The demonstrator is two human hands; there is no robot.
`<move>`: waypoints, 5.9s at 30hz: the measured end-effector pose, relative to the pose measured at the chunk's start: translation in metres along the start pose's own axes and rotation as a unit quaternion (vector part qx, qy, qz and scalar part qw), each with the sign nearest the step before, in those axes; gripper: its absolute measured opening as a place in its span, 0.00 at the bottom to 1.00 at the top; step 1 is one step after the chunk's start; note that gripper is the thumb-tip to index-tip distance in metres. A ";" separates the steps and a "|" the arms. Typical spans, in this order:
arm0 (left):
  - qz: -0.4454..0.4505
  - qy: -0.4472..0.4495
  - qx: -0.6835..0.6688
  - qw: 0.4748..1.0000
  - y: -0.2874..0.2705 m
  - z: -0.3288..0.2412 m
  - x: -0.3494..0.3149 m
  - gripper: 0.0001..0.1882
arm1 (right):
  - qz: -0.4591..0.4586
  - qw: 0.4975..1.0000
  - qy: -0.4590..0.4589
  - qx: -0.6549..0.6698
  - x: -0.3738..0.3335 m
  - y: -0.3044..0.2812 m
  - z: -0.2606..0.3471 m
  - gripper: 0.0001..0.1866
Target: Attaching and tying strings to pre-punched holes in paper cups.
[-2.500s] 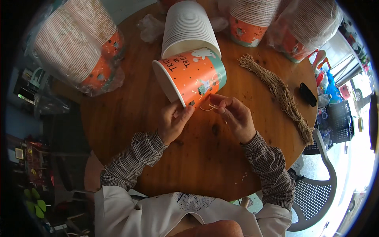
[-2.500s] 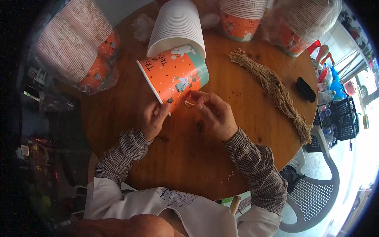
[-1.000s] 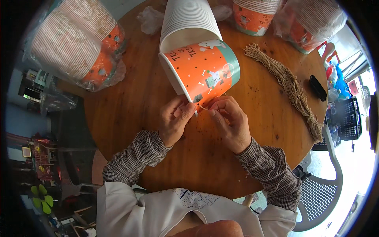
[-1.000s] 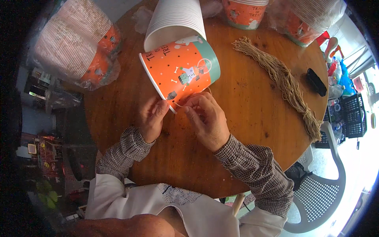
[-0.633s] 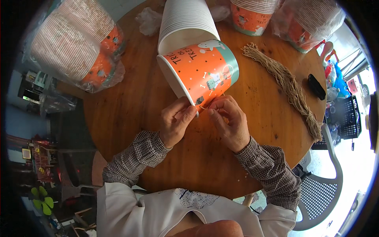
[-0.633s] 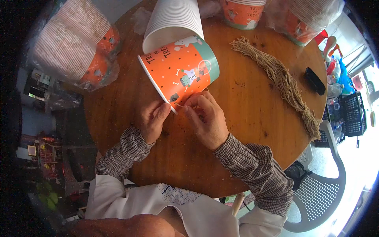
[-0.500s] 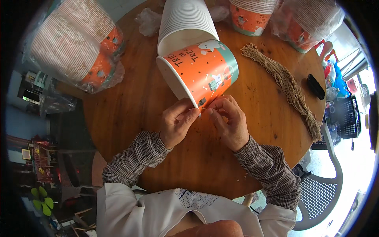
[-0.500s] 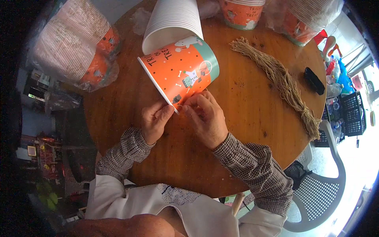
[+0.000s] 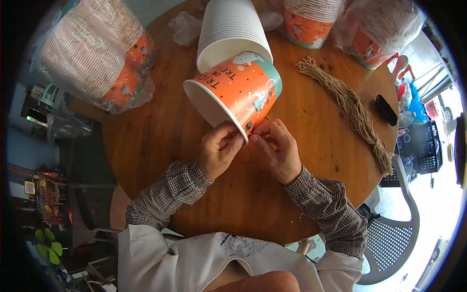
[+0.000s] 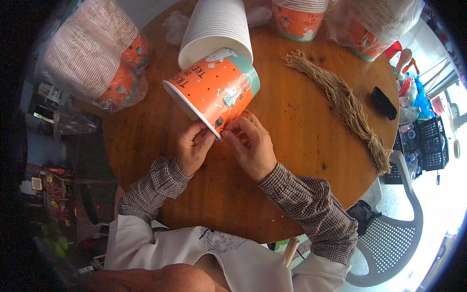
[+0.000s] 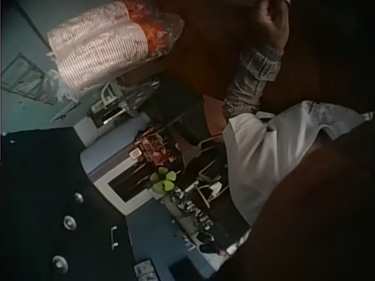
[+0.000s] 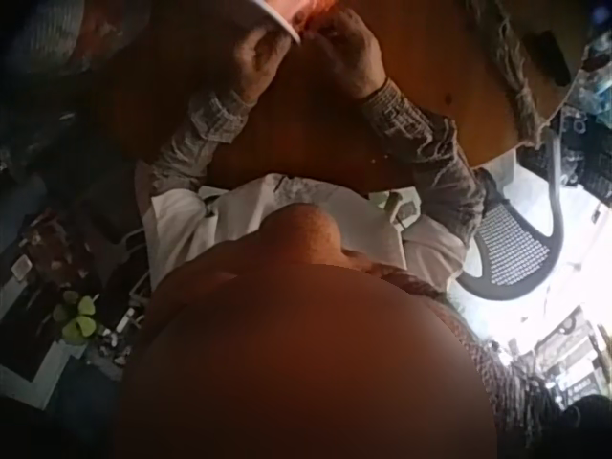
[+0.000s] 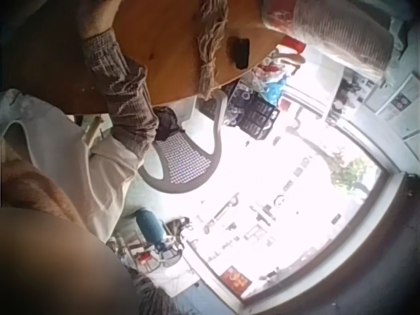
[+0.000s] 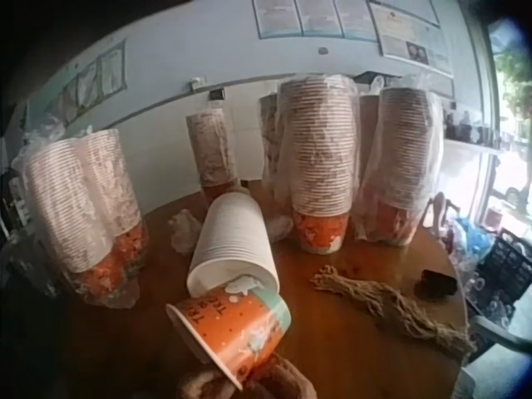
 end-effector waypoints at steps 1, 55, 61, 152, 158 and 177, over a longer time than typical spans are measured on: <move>-0.023 0.000 -0.036 0.999 -0.003 0.001 -0.001 0.07 | 0.019 1.000 0.017 -0.002 0.000 0.003 -0.001 0.06; -0.013 0.074 0.053 0.996 -0.001 -0.037 0.011 0.03 | 0.001 0.993 -0.061 0.097 -0.004 -0.018 0.019 0.11; 0.004 0.121 0.112 0.986 0.002 -0.044 0.010 0.03 | 0.024 0.995 -0.011 0.095 -0.004 -0.012 0.009 0.11; 0.066 -0.258 -0.327 0.907 0.014 -0.002 -0.005 0.09 | 0.040 0.991 -0.118 0.041 -0.006 -0.013 0.037 0.09; 0.057 -0.266 -0.288 0.918 0.017 -0.006 -0.007 0.10 | 0.000 0.982 -0.174 -0.075 -0.011 -0.012 0.050 0.10; 0.020 0.083 0.098 0.991 0.002 -0.045 0.008 0.04 | 0.057 0.949 0.163 0.263 -0.003 -0.011 -0.007 0.05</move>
Point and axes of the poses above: each hand's wrist, its own x-axis towards the middle knuckle, its own y-axis out of the palm, z = x × y, the point moved 8 cm from there along x, towards the middle knuckle, and after that the axes turned 1 degree about -z, right-handed, at the moved point
